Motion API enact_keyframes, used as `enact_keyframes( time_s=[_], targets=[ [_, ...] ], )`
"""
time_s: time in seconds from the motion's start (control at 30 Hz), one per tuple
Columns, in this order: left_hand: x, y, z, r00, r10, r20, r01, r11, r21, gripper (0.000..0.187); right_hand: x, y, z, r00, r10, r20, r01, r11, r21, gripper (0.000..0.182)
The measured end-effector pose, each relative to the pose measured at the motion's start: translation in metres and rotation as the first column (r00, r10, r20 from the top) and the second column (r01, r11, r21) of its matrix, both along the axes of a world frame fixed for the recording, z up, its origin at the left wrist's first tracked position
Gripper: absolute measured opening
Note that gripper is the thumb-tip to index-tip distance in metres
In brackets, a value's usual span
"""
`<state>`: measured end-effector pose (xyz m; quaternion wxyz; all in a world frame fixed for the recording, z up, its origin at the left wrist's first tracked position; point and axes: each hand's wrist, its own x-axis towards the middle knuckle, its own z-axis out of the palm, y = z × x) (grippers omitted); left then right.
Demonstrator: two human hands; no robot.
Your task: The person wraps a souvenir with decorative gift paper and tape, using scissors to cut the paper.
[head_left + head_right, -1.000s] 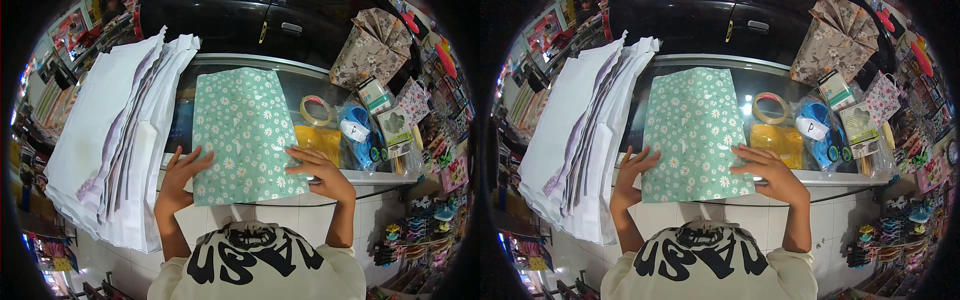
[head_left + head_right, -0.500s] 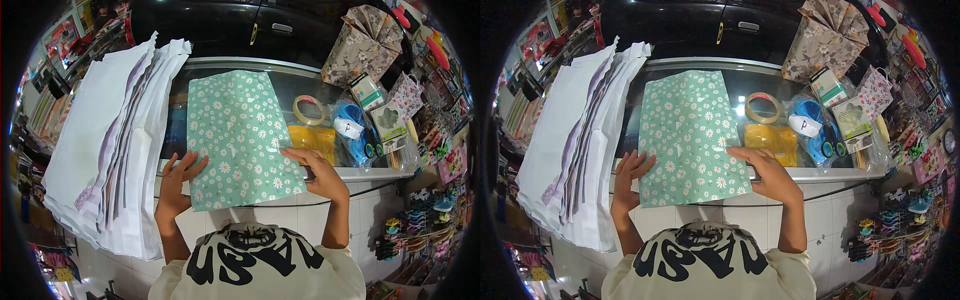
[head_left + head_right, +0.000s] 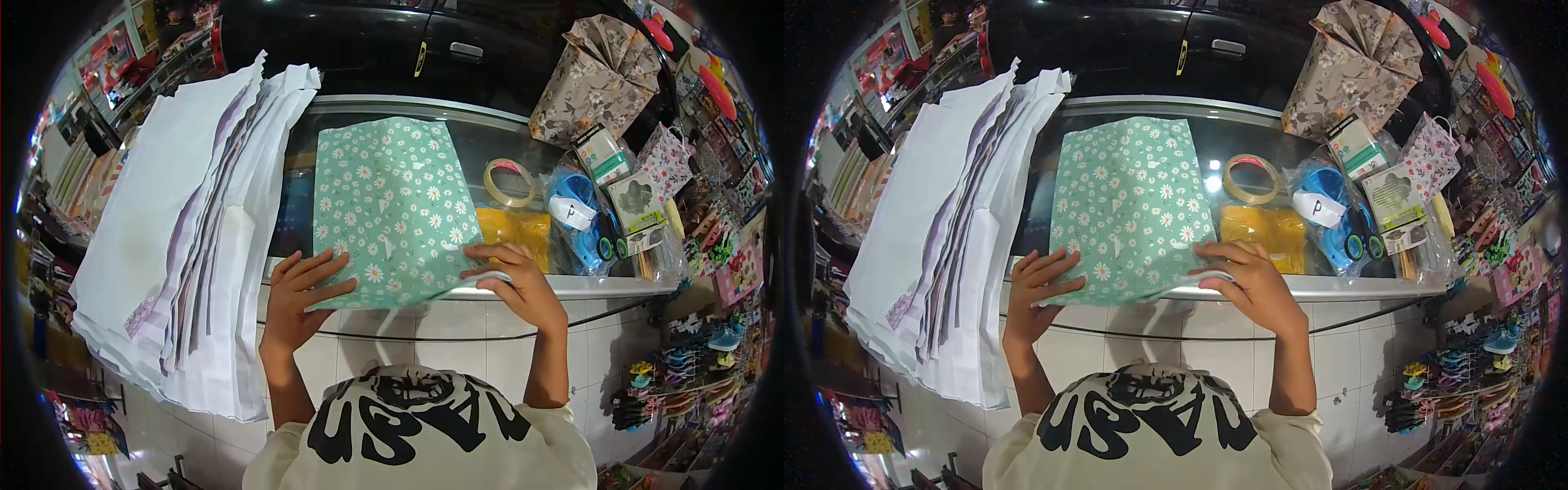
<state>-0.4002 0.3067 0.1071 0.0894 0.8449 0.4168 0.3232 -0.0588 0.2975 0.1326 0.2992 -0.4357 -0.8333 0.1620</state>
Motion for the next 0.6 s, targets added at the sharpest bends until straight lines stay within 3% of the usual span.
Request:
enact_keyframes(
  time_s=[0.07,0.17,0.2,0.23,0.27,0.3,0.37,0.47,0.6],
  targets=[
    [0.006,0.001,0.003,0.995,0.015,0.094,-0.013,1.0,-0.015,0.024,-0.004,0.004,0.003,0.996,-0.07,-0.047,0.068,0.997,-0.047,0.018],
    [0.015,0.006,0.004,0.959,0.126,0.252,-0.16,0.98,0.115,0.012,-0.011,0.012,0.007,0.968,-0.199,-0.15,0.187,0.978,-0.09,0.022],
    [0.016,0.009,0.003,0.946,0.21,0.247,-0.226,0.973,0.038,0.011,-0.015,0.016,0.005,0.951,-0.242,-0.191,0.225,0.969,-0.106,0.024],
    [0.014,0.012,0.0,0.927,0.294,0.233,-0.293,0.955,-0.04,0.012,-0.019,0.024,-0.002,0.933,-0.24,-0.267,0.244,0.97,-0.017,0.031],
    [0.013,0.017,-0.001,0.901,0.377,0.214,-0.361,0.926,-0.111,0.015,-0.023,0.029,-0.005,0.911,-0.308,-0.275,0.31,0.95,-0.04,0.032],
    [0.02,0.022,0.002,0.864,0.419,0.28,-0.429,0.903,-0.026,0.025,-0.027,0.035,-0.005,0.884,-0.373,-0.282,0.372,0.926,-0.058,0.033],
    [0.024,0.028,0.005,0.84,0.436,0.323,-0.414,0.9,-0.137,0.026,-0.033,0.044,-0.003,0.85,-0.431,-0.303,0.432,0.899,-0.07,0.04],
    [0.03,0.032,0.015,0.79,0.49,0.367,-0.395,0.866,-0.306,0.027,-0.031,0.046,-0.002,0.838,-0.485,-0.25,0.456,0.874,-0.167,0.034],
    [0.033,0.032,0.021,0.778,0.488,0.396,-0.361,0.863,-0.354,0.027,-0.03,0.037,-0.008,0.806,-0.378,-0.455,0.343,0.925,-0.162,0.033]
  ],
)
